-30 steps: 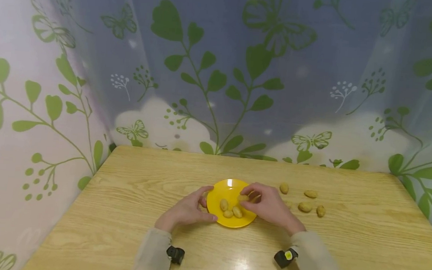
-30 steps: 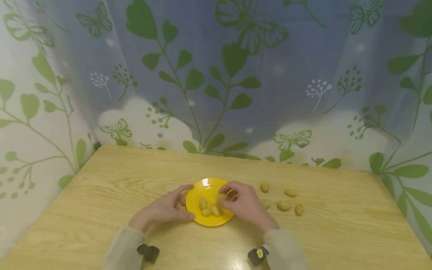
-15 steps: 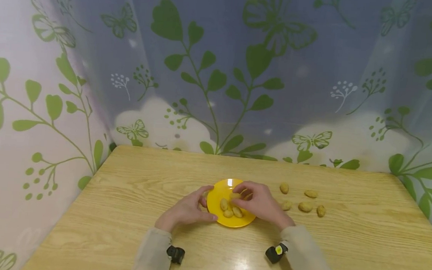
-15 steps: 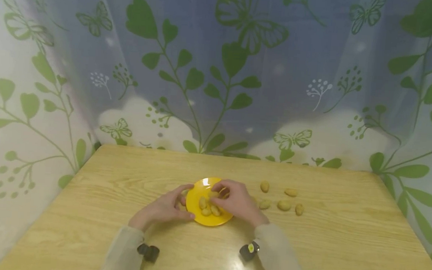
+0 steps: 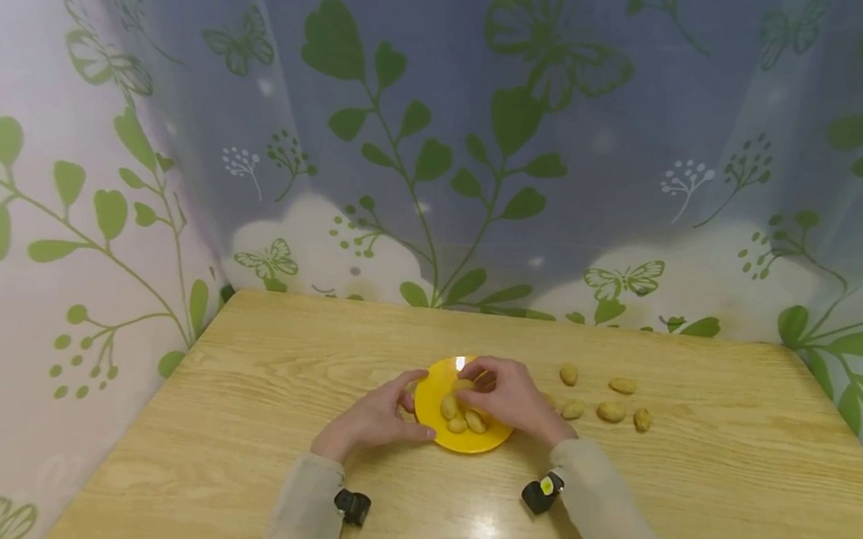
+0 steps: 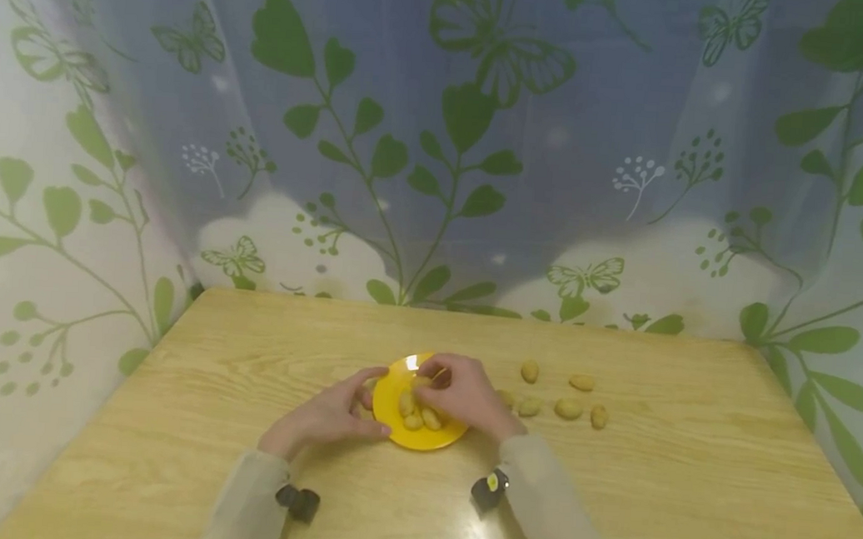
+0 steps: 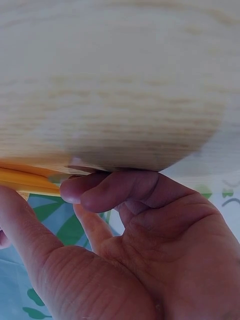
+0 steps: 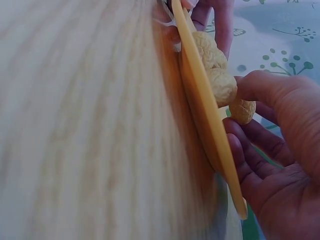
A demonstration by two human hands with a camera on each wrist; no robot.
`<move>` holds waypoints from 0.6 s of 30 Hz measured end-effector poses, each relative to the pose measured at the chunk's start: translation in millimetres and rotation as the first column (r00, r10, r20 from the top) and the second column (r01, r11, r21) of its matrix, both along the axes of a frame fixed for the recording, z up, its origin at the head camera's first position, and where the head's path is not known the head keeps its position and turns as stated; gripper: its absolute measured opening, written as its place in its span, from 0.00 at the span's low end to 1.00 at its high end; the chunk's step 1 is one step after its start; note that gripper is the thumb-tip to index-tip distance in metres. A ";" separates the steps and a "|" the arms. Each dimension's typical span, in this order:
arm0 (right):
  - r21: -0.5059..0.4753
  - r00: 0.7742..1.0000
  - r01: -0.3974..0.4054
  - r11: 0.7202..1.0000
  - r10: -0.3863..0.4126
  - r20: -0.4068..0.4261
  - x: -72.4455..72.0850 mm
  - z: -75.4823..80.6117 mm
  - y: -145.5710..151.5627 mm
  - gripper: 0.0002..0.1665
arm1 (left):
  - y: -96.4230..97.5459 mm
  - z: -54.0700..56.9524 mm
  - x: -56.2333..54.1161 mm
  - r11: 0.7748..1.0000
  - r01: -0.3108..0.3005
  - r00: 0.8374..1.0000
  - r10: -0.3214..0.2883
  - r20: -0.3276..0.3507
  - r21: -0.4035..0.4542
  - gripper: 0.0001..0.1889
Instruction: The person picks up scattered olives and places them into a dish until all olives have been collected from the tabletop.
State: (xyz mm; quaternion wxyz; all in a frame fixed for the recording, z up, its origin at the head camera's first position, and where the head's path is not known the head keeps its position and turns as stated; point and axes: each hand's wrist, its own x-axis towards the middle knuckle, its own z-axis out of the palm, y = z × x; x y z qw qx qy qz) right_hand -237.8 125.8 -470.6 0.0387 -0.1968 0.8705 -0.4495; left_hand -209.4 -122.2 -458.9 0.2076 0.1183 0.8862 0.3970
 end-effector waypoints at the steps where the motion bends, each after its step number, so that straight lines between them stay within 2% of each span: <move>1: 0.003 1.000 -0.002 1.000 0.002 -0.002 -0.8 0.0 -0.3 0.12 | 0.1 -0.3 0.0 1.000 0.001 1.000 -0.001 0.001 -0.002 0.48; 9: 0.031 1.000 -0.015 0.999 0.015 -0.012 -8.0 -3.5 -4.4 0.11 | 0.2 -0.6 0.5 1.000 0.003 1.000 -0.003 -0.001 -0.008 0.48; 18: 0.046 0.999 -0.022 0.999 0.021 0.026 -9.9 -0.5 -9.7 0.12 | -0.1 -2.5 -1.4 1.000 0.005 1.000 -0.005 -0.002 0.009 0.48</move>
